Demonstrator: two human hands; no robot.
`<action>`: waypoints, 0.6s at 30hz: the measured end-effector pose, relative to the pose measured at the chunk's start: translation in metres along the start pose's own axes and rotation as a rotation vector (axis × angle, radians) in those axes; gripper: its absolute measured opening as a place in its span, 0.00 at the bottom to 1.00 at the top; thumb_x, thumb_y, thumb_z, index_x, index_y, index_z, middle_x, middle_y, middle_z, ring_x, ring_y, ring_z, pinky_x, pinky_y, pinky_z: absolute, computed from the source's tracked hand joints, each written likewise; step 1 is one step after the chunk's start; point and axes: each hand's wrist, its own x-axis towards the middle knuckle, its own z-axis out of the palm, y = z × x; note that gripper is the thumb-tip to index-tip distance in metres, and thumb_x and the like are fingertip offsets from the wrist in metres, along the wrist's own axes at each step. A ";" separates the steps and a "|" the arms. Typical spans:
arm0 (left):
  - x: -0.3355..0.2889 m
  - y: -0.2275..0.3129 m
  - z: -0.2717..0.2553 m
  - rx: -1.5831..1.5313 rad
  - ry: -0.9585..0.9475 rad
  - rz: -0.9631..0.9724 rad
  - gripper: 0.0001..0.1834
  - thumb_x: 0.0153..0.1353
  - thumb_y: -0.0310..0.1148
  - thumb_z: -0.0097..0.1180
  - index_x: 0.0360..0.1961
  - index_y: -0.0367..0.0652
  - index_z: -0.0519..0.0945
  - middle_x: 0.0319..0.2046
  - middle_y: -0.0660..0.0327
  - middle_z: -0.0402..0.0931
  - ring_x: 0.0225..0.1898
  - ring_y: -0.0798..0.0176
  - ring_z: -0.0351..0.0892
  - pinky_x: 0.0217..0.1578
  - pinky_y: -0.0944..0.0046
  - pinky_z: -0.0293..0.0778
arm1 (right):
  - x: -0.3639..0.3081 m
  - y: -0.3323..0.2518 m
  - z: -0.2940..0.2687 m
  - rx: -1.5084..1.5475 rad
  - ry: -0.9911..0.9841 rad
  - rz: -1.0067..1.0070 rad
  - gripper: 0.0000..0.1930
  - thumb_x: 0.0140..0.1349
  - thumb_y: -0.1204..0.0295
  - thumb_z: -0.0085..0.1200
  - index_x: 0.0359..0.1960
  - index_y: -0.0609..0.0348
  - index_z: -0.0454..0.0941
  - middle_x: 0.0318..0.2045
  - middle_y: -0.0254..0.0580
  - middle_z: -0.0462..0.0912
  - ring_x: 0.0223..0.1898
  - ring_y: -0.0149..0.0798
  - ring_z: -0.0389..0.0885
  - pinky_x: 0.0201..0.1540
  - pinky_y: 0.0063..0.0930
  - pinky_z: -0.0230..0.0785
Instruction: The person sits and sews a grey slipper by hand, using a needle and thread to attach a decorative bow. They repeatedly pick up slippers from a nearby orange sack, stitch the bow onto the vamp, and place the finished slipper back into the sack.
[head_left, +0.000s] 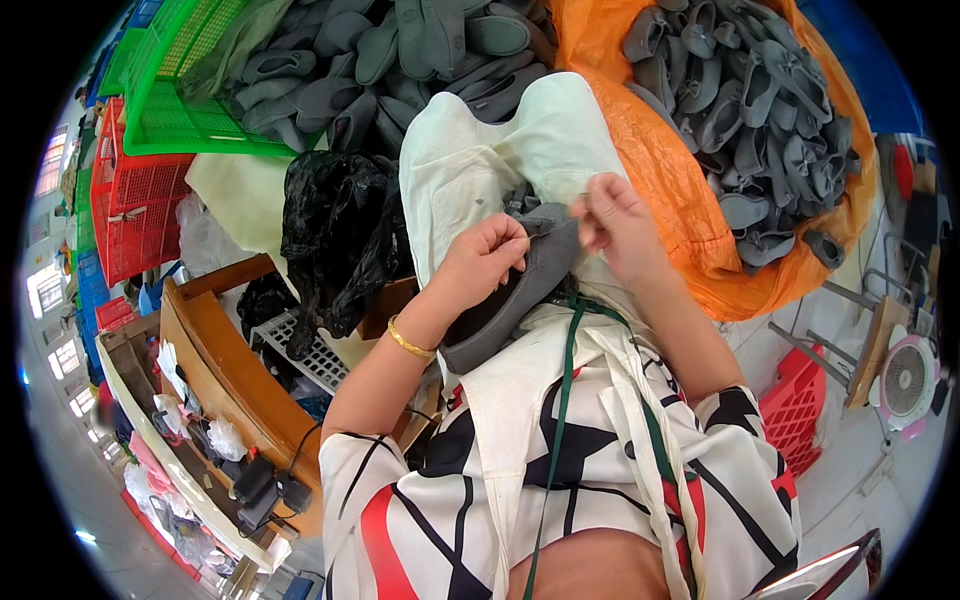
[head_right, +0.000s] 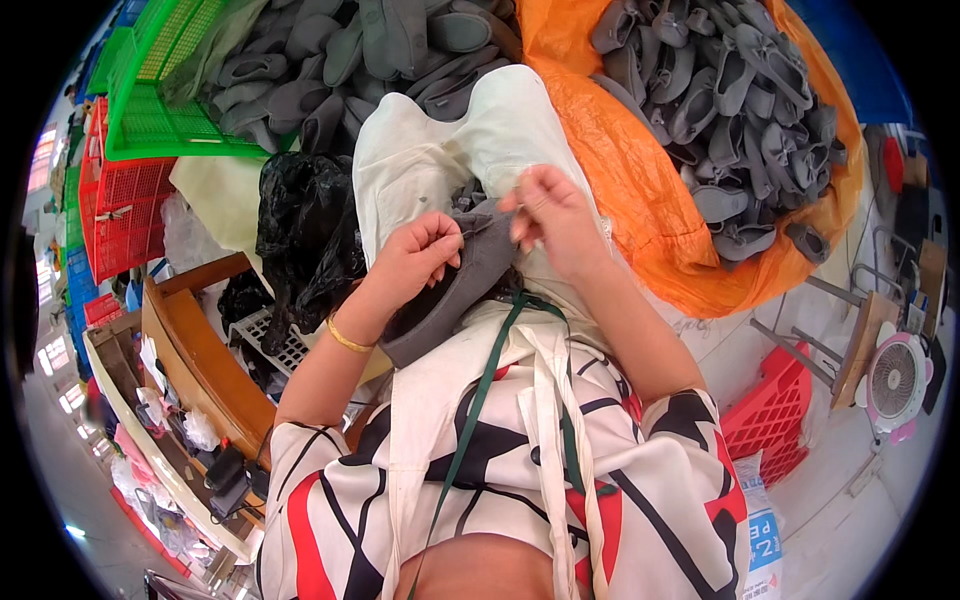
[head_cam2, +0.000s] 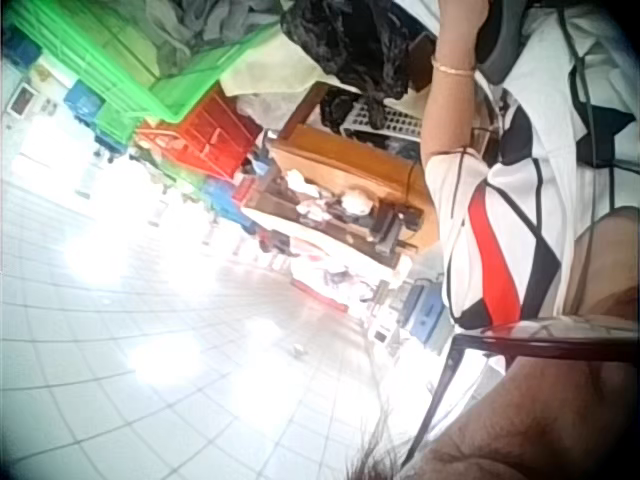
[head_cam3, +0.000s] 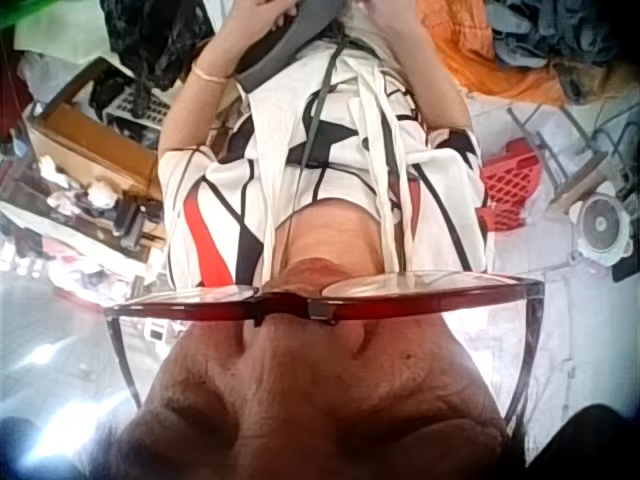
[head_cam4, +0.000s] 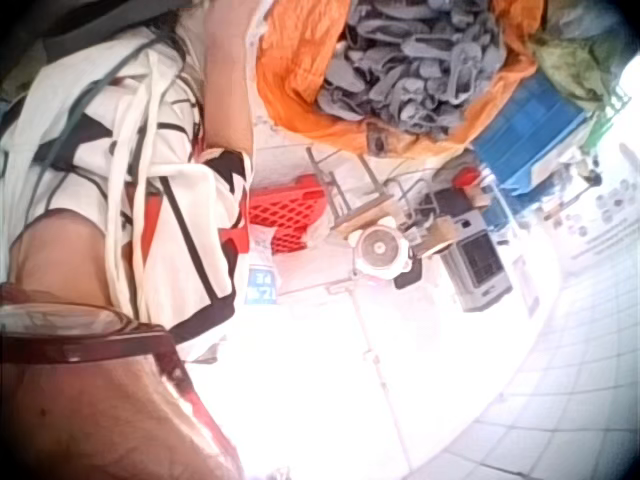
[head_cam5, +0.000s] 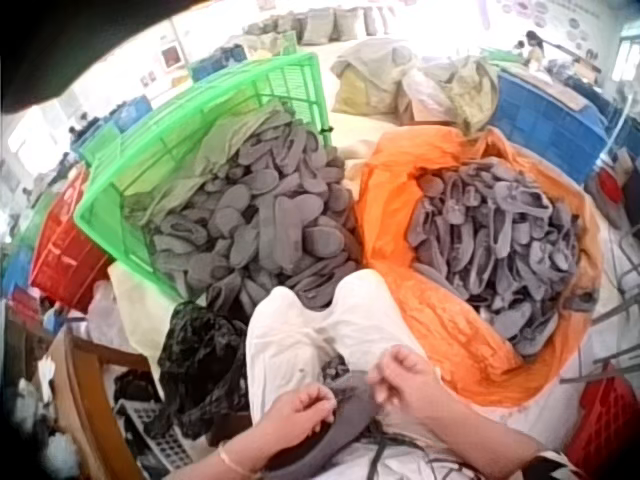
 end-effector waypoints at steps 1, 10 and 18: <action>-0.002 -0.002 0.000 -0.032 -0.009 -0.007 0.06 0.71 0.34 0.53 0.38 0.43 0.76 0.26 0.69 0.75 0.23 0.81 0.67 0.23 0.79 0.64 | 0.004 0.000 -0.015 0.044 0.075 -0.017 0.06 0.71 0.66 0.53 0.40 0.53 0.74 0.28 0.32 0.80 0.24 0.26 0.77 0.23 0.22 0.68; -0.004 -0.003 0.016 0.475 0.198 0.404 0.04 0.65 0.29 0.54 0.33 0.41 0.75 0.27 0.62 0.79 0.29 0.61 0.79 0.28 0.63 0.73 | -0.003 0.003 -0.085 0.154 0.292 -0.066 0.05 0.71 0.68 0.53 0.41 0.53 0.73 0.24 0.31 0.77 0.21 0.27 0.72 0.21 0.20 0.63; -0.001 -0.014 0.014 1.175 0.419 0.786 0.02 0.49 0.29 0.56 0.24 0.44 0.80 0.25 0.55 0.79 0.30 0.51 0.82 0.28 0.53 0.78 | 0.003 0.012 -0.098 0.142 0.163 -0.115 0.11 0.71 0.70 0.51 0.29 0.47 0.66 0.20 0.24 0.62 0.18 0.23 0.61 0.18 0.17 0.53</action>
